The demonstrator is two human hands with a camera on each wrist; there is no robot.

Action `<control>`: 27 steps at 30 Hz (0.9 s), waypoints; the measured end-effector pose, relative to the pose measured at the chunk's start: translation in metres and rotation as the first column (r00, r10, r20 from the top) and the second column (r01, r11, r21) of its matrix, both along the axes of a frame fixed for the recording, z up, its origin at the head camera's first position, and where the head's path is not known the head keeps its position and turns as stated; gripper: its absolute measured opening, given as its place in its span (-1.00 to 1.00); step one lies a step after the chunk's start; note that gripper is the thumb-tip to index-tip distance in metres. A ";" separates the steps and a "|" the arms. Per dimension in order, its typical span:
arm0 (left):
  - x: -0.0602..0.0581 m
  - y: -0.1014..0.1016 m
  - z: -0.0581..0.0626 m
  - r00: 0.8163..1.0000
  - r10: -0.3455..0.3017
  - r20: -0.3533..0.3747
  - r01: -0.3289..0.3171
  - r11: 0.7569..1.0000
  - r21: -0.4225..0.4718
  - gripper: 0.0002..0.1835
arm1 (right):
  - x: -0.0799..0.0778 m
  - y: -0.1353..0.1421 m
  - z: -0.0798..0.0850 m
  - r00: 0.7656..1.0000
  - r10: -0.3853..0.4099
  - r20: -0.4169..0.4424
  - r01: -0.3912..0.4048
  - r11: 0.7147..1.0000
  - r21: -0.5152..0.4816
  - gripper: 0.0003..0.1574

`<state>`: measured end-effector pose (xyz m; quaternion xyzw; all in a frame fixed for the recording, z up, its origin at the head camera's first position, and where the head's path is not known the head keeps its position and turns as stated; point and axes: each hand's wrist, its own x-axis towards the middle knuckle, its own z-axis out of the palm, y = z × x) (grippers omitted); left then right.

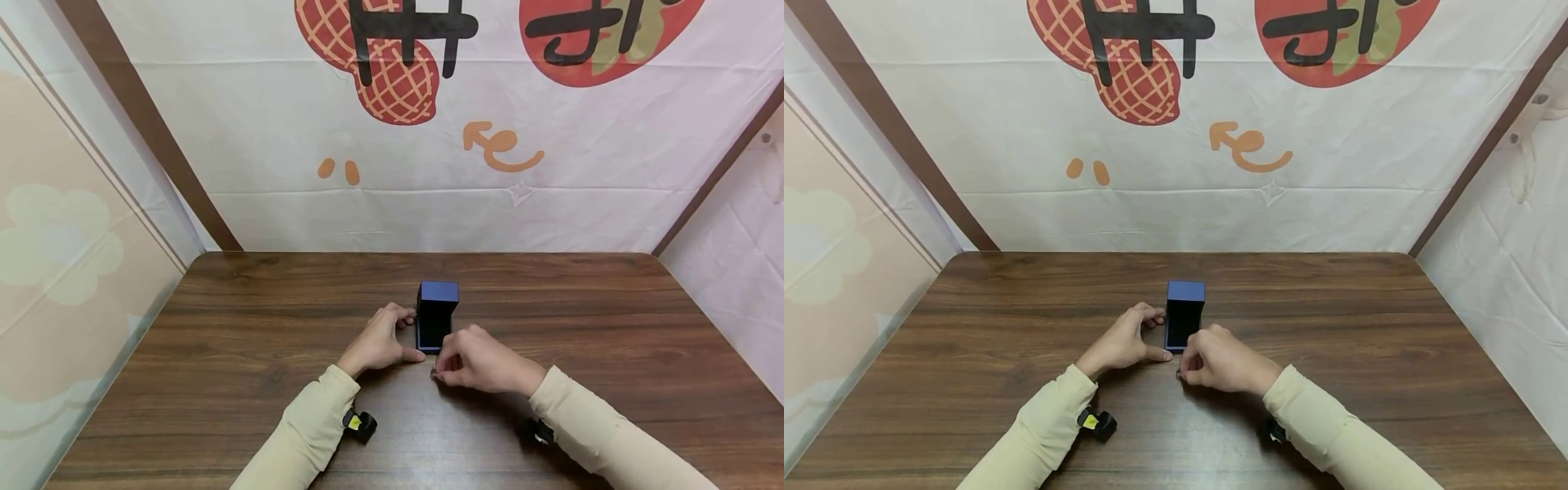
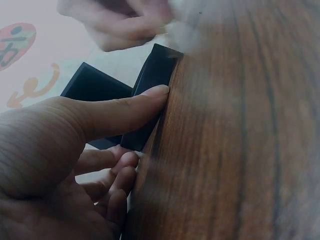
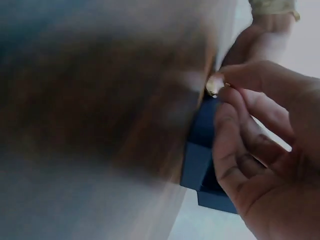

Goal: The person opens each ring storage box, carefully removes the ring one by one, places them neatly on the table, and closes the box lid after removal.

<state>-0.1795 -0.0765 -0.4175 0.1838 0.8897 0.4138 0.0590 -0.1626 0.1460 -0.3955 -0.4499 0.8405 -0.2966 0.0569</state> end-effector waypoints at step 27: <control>0.000 0.000 -0.001 1.000 0.006 -0.019 -0.006 1.000 0.011 -0.25 | -0.046 0.037 0.034 0.728 -0.499 0.470 0.613 0.781 -0.119 -0.40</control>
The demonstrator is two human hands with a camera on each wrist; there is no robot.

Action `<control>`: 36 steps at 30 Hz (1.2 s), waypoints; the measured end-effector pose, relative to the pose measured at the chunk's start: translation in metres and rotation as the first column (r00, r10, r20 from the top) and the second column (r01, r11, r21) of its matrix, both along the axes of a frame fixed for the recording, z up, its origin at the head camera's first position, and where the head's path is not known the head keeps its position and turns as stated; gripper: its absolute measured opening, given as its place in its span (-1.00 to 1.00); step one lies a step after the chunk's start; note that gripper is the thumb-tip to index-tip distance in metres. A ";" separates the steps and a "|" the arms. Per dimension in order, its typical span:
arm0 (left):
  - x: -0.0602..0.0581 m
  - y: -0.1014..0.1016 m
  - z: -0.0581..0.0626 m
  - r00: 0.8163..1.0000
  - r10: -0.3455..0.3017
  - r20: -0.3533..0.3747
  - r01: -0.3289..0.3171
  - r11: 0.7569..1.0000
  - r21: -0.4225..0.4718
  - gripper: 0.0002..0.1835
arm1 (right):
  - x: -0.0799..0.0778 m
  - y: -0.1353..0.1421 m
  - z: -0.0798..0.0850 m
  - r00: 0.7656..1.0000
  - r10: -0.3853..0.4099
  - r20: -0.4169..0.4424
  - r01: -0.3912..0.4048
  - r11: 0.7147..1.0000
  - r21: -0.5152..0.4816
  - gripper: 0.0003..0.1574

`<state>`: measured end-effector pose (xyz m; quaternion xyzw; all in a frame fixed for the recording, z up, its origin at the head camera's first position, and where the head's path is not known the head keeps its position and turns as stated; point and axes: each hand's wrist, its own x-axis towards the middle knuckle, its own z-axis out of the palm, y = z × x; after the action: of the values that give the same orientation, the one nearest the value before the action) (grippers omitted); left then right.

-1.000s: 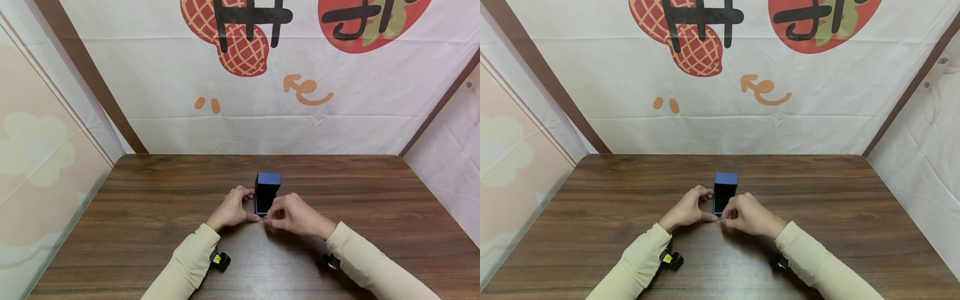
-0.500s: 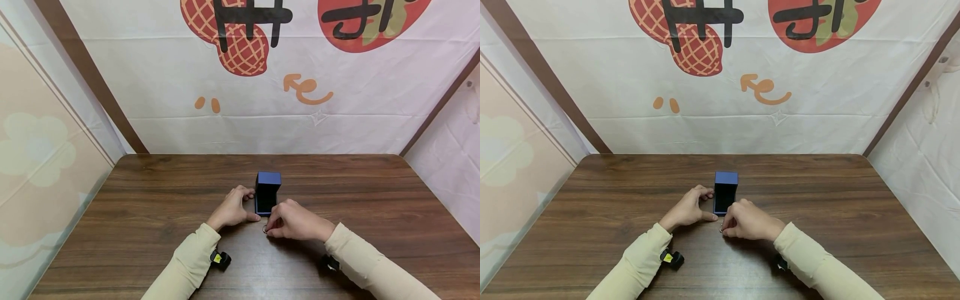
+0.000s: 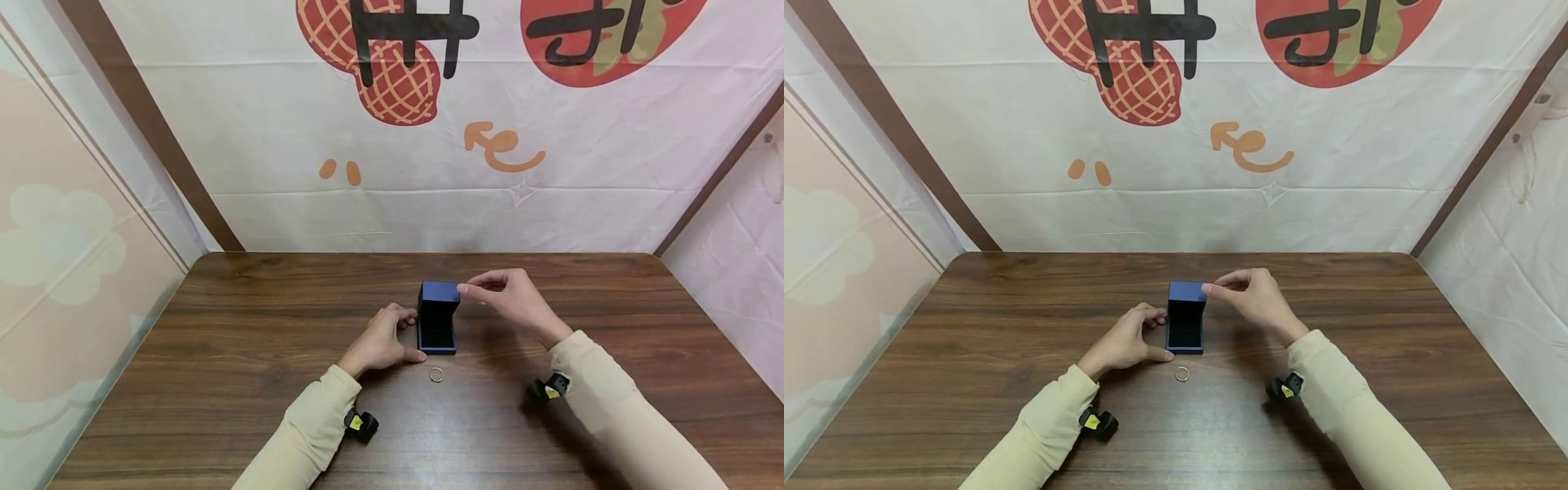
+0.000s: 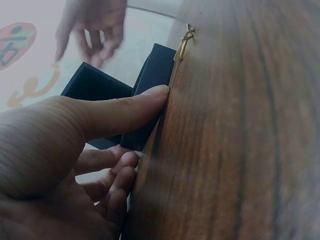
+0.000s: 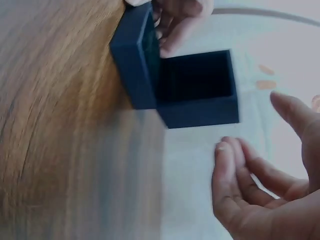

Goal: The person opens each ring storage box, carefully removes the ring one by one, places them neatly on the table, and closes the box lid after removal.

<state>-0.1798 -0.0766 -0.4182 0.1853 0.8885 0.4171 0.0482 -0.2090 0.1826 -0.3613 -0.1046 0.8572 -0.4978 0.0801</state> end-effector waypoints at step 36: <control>0.003 -0.001 0.001 1.000 -0.002 0.008 0.002 1.000 -0.006 -0.25 | 0.013 -0.018 -0.033 0.931 0.281 -0.235 -0.207 0.933 0.293 -0.02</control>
<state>-0.1767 -0.0777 -0.4172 0.1842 0.8893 0.4153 0.0528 -0.1956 0.1650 -0.3941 -0.2673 0.8985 -0.3463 0.0360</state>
